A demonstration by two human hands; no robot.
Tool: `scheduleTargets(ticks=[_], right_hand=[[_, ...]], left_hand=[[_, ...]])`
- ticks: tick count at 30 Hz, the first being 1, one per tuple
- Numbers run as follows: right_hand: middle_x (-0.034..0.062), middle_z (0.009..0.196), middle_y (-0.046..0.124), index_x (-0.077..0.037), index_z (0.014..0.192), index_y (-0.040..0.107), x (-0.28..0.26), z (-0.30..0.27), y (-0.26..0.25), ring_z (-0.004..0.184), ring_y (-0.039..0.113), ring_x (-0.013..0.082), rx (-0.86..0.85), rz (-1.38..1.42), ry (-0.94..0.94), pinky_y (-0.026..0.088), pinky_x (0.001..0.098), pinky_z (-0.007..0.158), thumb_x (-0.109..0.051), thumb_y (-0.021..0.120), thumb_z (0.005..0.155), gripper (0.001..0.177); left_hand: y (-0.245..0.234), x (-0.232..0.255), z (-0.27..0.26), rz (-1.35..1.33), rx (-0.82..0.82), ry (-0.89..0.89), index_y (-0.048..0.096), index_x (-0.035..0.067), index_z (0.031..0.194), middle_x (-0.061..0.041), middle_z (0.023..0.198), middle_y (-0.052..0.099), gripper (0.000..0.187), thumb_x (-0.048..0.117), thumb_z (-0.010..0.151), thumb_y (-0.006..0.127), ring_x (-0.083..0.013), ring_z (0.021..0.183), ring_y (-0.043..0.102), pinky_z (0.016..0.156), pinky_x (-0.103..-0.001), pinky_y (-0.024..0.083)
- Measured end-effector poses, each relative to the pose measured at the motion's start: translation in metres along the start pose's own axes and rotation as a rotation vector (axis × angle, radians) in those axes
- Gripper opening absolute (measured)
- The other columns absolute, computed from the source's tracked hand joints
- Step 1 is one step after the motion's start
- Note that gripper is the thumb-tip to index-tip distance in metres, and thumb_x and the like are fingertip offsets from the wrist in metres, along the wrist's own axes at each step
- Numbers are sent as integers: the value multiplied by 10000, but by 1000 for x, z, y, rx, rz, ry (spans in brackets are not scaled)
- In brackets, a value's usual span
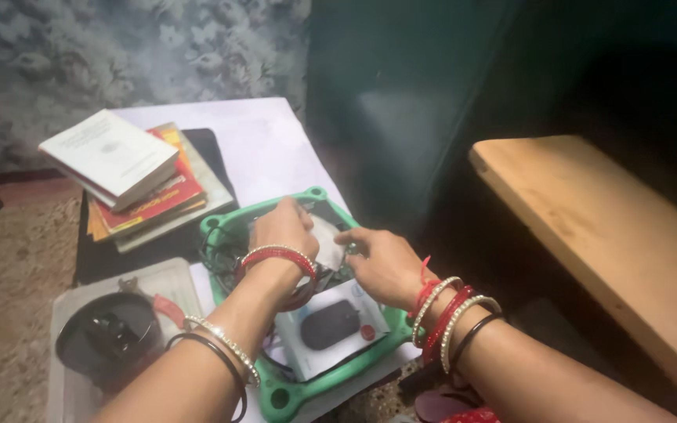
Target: The person sorts various small items from a green basket onto a desk, including a Rubik's cube, pens, and a mouse box. They then wipe the desk surface with a cloth, moving the keyboard and other items aside to clean underneath them.
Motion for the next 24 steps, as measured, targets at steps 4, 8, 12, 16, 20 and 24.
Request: scheduleTargets(ticks=[4,8,12,16,20,24], right_hand=[[155,1184,752,-150,1338,646,3,8,29,1041,757,271,-169,29,125,591,376,912,-141,555,876,472],[188,1230,712,-116,1393,573,-3,10,41,1116,715,288,-268,-60,30,535,367,980,-204,636,885,520],[192,1242,704,-134,1402,568,-10,6,36,1148,699,304,-278,-106,69,525,375,1000,-224,636,885,529],[174,1302,679,-110,1360,607,-24,0,11,1221,653,312,-153,-120,-51,485,379,1048,-216,652,867,506],[179,1302,678,-94,1356,604,-28,-9,-27,1227,647,310,-55,-142,-77,490,386,1047,-203,643,867,502],[176,1219,722,-75,1303,646,-24,-29,-78,1167,690,297,69,-126,-110,527,371,1004,-172,628,864,450]], left_hand=[[11,-32,3,84,-85,-64,785,128,1078,-192,1141,727,249,114,869,650,-383,1127,689,1000,-469,530],[18,-45,-8,456,-273,-47,740,102,1227,-161,1375,593,408,267,854,762,-393,1328,508,1089,-447,443],[13,-42,-17,544,-322,-55,711,153,1273,-149,1432,597,445,316,860,743,-360,1367,511,1150,-460,383],[3,-21,-17,434,-179,-35,713,225,1246,-126,1476,534,420,315,837,748,-340,1390,455,1168,-479,293],[2,23,-15,341,-36,121,709,234,1221,-143,1493,490,438,315,794,759,-334,1383,430,1145,-495,280],[7,88,-26,231,49,290,758,244,1145,-162,1497,492,328,225,823,697,-342,1393,421,1158,-493,267]])
Point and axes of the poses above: each hand's wrist, its own z-axis towards the middle knuckle, its own y-axis out of the palm, x = y × z, the point moved 3 cm from there along z, towards the middle knuckle
